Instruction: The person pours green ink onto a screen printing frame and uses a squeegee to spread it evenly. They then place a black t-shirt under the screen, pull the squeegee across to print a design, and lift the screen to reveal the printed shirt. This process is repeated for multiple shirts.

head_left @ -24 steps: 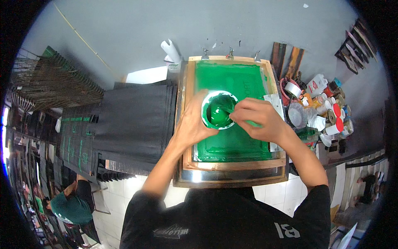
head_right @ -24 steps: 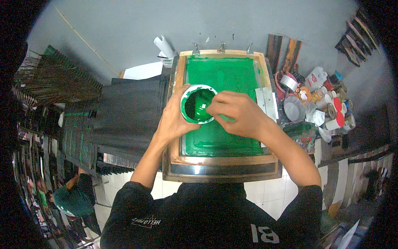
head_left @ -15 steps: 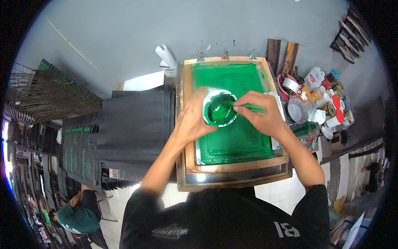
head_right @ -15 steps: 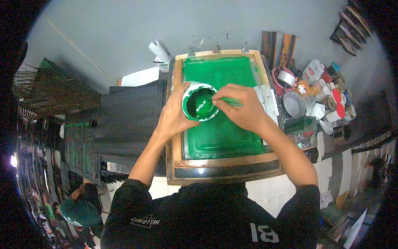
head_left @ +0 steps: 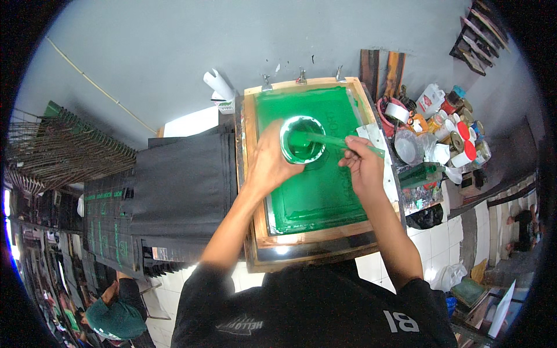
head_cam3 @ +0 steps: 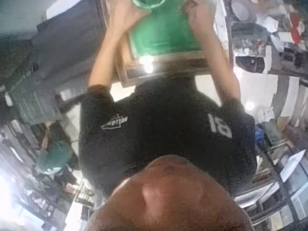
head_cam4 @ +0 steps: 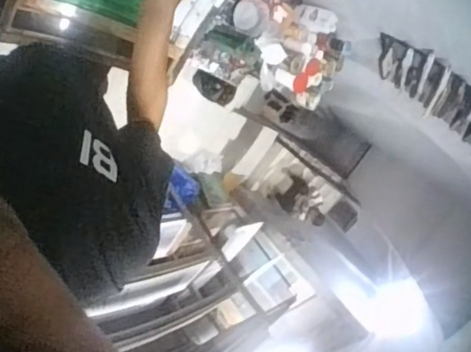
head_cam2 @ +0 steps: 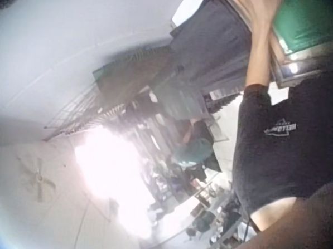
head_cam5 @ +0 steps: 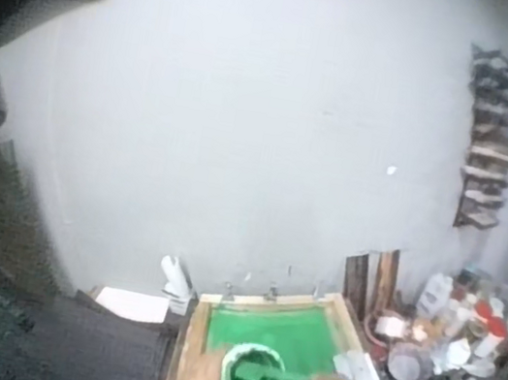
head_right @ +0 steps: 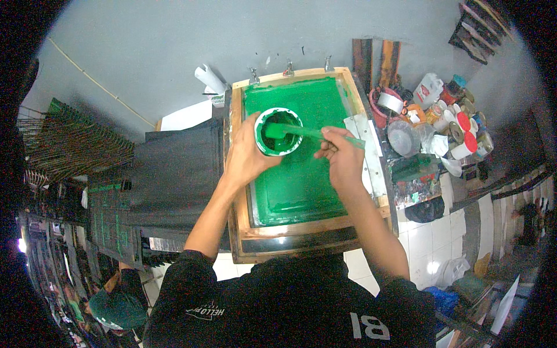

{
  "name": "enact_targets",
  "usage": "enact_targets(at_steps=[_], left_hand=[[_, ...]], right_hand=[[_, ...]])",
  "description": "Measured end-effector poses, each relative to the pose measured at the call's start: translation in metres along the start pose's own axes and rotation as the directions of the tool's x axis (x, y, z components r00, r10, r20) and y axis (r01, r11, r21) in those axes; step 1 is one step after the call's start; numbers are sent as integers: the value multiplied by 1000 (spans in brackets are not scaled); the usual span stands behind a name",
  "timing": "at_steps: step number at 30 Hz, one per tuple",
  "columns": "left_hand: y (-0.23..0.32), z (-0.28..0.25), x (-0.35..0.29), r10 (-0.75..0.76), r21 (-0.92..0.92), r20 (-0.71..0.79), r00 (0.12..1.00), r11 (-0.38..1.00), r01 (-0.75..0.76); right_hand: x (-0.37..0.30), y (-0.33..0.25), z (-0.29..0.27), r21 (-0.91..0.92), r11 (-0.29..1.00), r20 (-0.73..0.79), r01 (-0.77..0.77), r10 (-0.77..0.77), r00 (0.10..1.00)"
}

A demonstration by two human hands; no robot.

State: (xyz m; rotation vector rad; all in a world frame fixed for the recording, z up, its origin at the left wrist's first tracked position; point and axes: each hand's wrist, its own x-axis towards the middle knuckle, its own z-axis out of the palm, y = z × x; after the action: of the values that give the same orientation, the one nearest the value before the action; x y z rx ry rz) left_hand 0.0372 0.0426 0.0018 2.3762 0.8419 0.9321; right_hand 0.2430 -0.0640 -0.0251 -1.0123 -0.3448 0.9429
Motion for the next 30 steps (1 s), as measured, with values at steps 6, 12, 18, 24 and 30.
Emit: enact_targets(at_steps=[6, 12, 18, 24, 30], left_hand=[[4, -1, 32, -113, 8, -48, 992, 993, 114], [-2, -2, 73, -224, 179, -17, 974, 958, 224], [-33, 18, 101, -105, 516, -139, 985, 841, 162], [-48, 9, 102, -39, 644, -161, 986, 753, 135], [-35, -22, 87, -137, 499, -214, 967, 836, 229]], right_hand=[[38, -32, -2, 22, 998, 1, 57, -57, 998], [77, -55, -5, 23, 993, 57, 113, -114, 992], [115, -66, -15, 55, 989, 65, 135, -139, 988], [136, -29, -21, -177, 952, -13, 251, -257, 966], [132, 62, -44, -551, -83, 784, 830, -392, 481]])
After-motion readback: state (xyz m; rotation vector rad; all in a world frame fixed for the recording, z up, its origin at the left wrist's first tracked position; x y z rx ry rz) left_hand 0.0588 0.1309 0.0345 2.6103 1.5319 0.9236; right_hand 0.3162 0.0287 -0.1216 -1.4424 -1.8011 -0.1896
